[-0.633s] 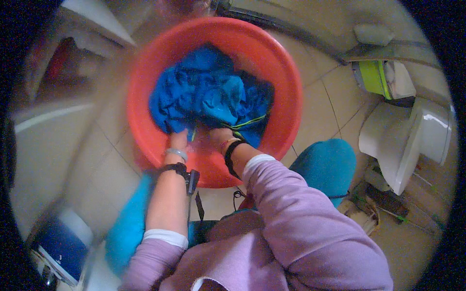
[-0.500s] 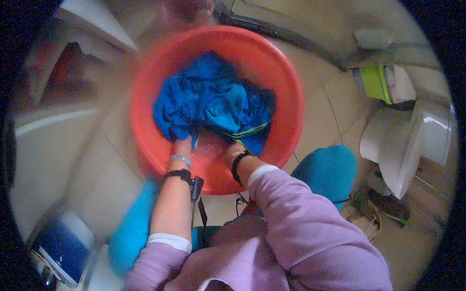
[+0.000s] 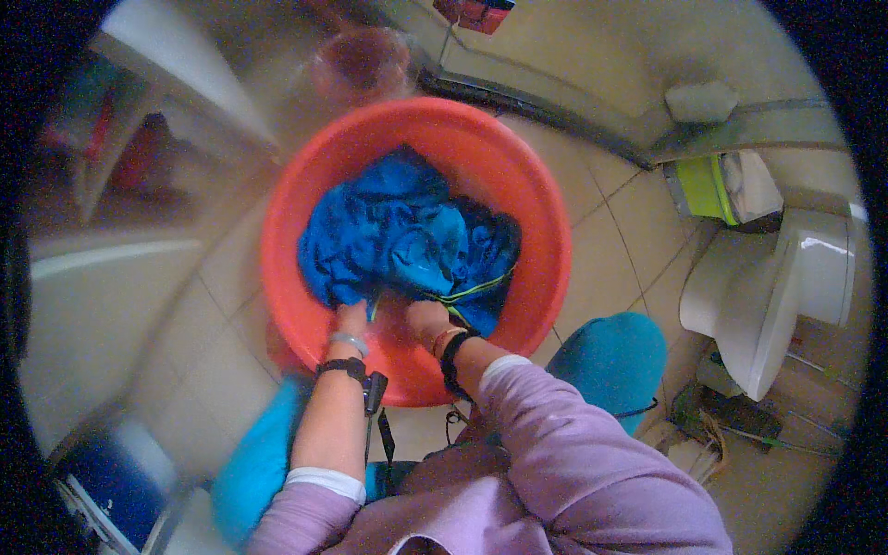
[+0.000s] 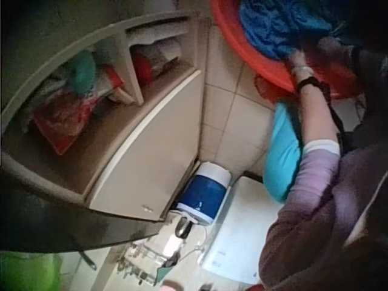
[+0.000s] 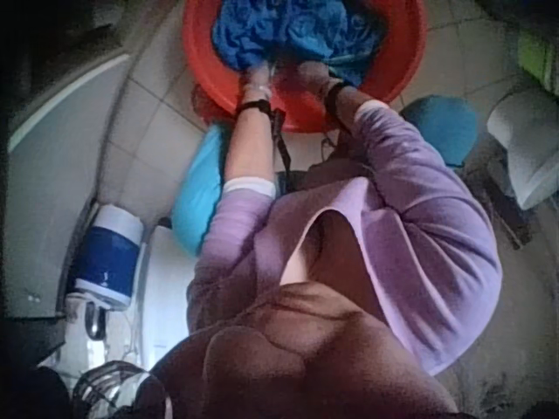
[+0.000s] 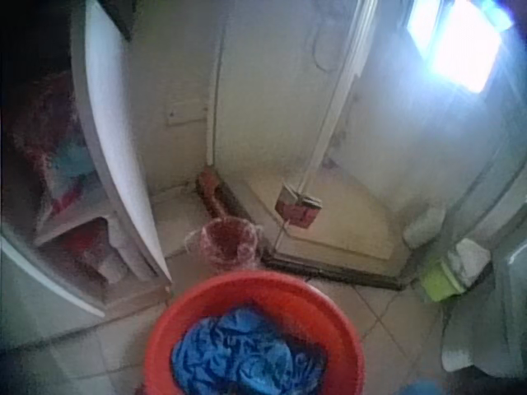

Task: The person hand-washes a blue garment in a red basin filled with soapy water. They scrub the fabric with a brush, rinse the brush in a green basin, and continue scrubbing the garment.

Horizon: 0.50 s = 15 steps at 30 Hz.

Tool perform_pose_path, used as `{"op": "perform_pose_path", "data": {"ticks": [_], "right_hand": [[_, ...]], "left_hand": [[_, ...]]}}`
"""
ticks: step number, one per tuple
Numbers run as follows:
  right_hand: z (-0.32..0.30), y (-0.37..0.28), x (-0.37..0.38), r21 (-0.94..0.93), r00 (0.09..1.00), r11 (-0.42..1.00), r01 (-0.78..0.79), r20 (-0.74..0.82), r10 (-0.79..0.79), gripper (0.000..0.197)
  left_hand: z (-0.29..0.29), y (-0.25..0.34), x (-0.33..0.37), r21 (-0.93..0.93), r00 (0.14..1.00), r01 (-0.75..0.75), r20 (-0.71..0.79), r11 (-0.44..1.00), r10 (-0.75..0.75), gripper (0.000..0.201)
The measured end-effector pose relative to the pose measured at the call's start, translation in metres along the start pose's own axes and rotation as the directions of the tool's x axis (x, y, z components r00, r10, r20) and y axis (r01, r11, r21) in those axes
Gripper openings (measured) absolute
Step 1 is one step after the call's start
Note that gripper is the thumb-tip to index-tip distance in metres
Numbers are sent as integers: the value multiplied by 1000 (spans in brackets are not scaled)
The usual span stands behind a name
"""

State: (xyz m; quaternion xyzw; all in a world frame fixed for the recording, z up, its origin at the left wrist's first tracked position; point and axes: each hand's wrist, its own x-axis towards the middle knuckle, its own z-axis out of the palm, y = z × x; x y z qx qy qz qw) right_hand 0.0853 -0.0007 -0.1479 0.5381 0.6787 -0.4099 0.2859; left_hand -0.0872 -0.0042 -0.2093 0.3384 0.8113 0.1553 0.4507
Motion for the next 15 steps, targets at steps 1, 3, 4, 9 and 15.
{"op": "perform_pose_path", "data": {"ticks": [1, 3, 4, 9, 15], "right_hand": [[-4, 1, -3, 13, 1000, 1000, 5, 20, -5, 28], [-13, 2, -11, -102, 994, 989, 104, 49, -99, 29], [-17, 0, -14, -113, 996, 992, 57, 74, -48, 29], [-42, -16, -30, -221, 969, 952, 214, 169, -178, 29], [-74, -28, -17, -157, 842, 858, 489, -174, -511, 29]], "left_hand": [[1, -4, 1, 22, 1000, -11, 26, 1000, 10, 34], [3, -7, 4, 62, 999, -36, 12, 997, 35, 34], [4, -8, 4, -28, 997, 55, 58, 998, -53, 34], [5, -5, 2, -256, 976, 219, 69, 942, -208, 39], [-8, 11, -8, -125, 980, 189, -39, 974, -196, 45]]}}
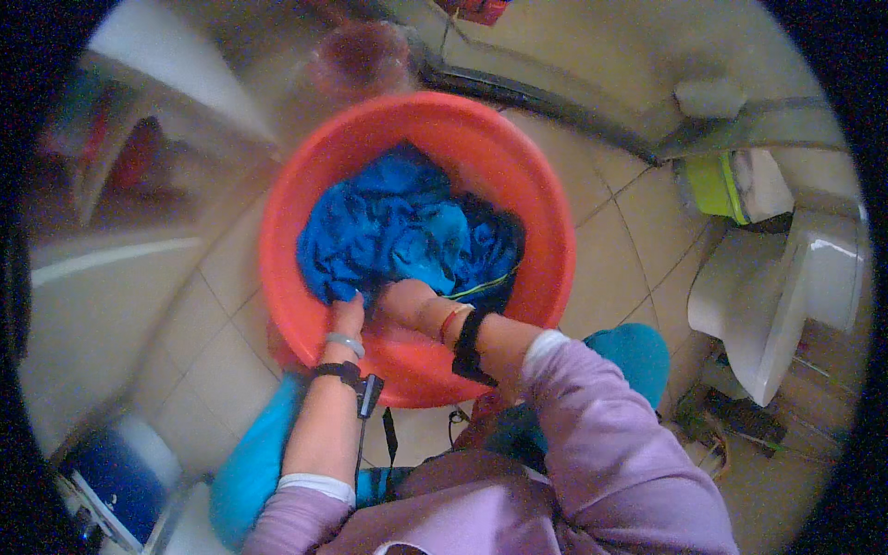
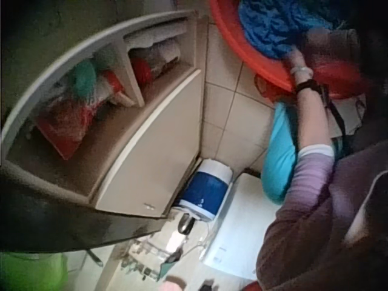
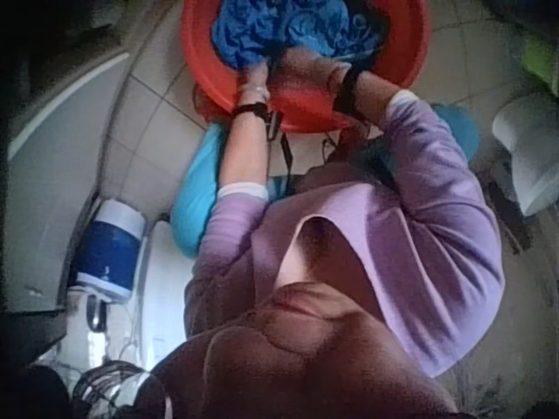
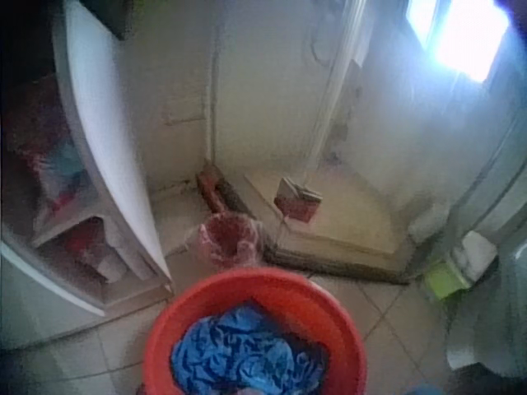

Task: The person hand-washes a blue garment in a red basin filled with soapy water. They scrub the fabric with a brush, rinse the brush in a green basin, and continue scrubbing the garment.

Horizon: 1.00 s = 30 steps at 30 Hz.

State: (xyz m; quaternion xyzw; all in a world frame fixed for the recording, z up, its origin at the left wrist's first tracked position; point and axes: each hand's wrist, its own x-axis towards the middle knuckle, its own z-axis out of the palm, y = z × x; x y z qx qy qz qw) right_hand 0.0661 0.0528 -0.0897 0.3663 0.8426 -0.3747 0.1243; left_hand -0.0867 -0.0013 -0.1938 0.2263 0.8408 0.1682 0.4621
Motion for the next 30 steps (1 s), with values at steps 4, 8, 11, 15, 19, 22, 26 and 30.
{"op": "perform_pose_path", "data": {"ticks": [4, 8, 11, 15, 19, 22, 26, 30], "right_hand": [[35, -4, -11, -148, 971, 975, 169, 195, -138, 30], [86, 11, -30, -195, 926, 973, 122, 375, -41, 30], [95, 33, -30, -132, 892, 974, -184, 394, 222, 31], [73, 24, -18, 143, 860, 871, -470, 298, 415, 30], [44, -15, -5, 508, 956, 839, -196, -93, 280, 23], [16, -16, 10, 876, 885, 323, -359, 208, 417, 24], [-21, 7, 17, 629, 914, 775, -69, -271, 301, 24], [-44, 15, 12, 332, 919, 941, -69, -345, 189, 15]], "left_hand": [[-14, 10, -4, -51, 990, 126, 68, 991, -123, 48], [-17, 7, 3, -62, 982, -8, 186, 998, 20, 51], [-7, -5, 11, -85, 984, -139, 103, 987, 148, 47], [-1, -17, 17, 94, 953, -286, 133, 954, 273, 45], [-8, -13, 15, -1, 962, 75, 264, 997, -72, 45], [-9, -2, 3, -189, 944, 213, 292, 958, -152, 42], [-5, 14, -10, -397, 925, 254, 367, 882, -101, 39], [-3, 14, -10, -239, 987, 58, 158, 969, -20, 37]]}}
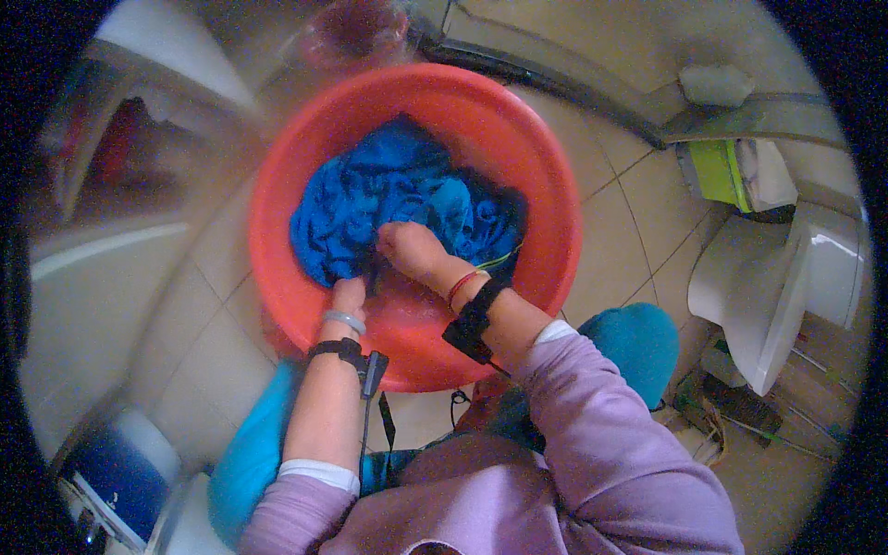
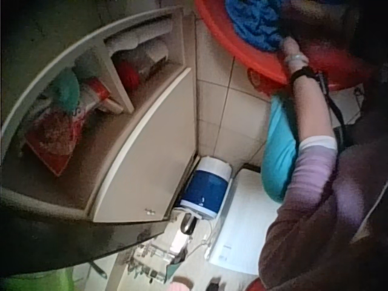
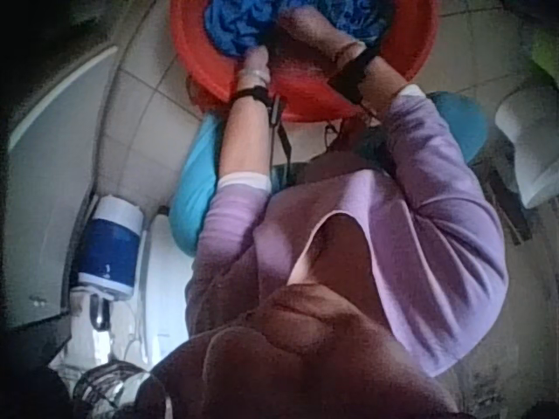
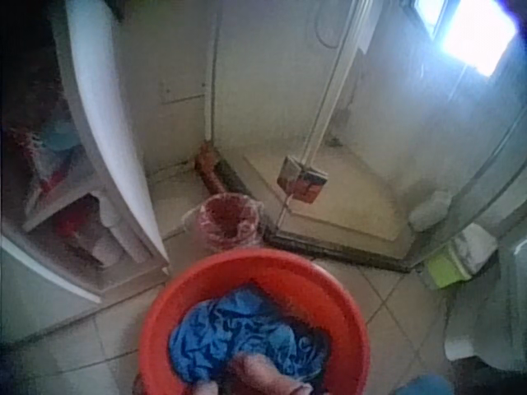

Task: The person hand-washes a blue garment in a red basin filled with soapy water. They scrub the fabric with a brush, rinse the brush in a green basin, and continue scrubbing the garment.

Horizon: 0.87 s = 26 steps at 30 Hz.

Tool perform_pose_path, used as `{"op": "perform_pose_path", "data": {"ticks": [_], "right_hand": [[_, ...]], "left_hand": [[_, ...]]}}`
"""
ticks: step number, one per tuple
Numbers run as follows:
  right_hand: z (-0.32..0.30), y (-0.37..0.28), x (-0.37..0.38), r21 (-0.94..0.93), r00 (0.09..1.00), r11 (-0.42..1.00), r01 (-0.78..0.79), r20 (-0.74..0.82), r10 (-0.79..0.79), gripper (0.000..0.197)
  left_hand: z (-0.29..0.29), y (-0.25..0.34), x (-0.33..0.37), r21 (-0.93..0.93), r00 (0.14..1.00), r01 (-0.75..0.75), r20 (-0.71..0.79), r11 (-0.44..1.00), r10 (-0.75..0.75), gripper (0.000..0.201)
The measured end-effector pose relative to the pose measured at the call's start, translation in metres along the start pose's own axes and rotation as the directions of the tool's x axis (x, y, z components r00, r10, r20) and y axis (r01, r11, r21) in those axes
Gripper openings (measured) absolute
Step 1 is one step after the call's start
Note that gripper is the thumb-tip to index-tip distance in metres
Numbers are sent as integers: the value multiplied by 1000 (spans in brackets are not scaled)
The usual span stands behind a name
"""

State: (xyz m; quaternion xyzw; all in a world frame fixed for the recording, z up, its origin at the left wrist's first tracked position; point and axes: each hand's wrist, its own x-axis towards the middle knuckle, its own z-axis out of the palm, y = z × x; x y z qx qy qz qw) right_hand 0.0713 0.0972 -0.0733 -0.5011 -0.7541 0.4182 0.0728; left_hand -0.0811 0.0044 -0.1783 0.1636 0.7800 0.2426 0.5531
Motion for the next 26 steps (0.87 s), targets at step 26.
{"op": "perform_pose_path", "data": {"ticks": [26], "right_hand": [[101, -7, -38, -684, 931, 632, 363, 296, -215, 52]], "left_hand": [[-30, 71, -22, 8, 891, -453, 46, 892, 452, 21]]}}
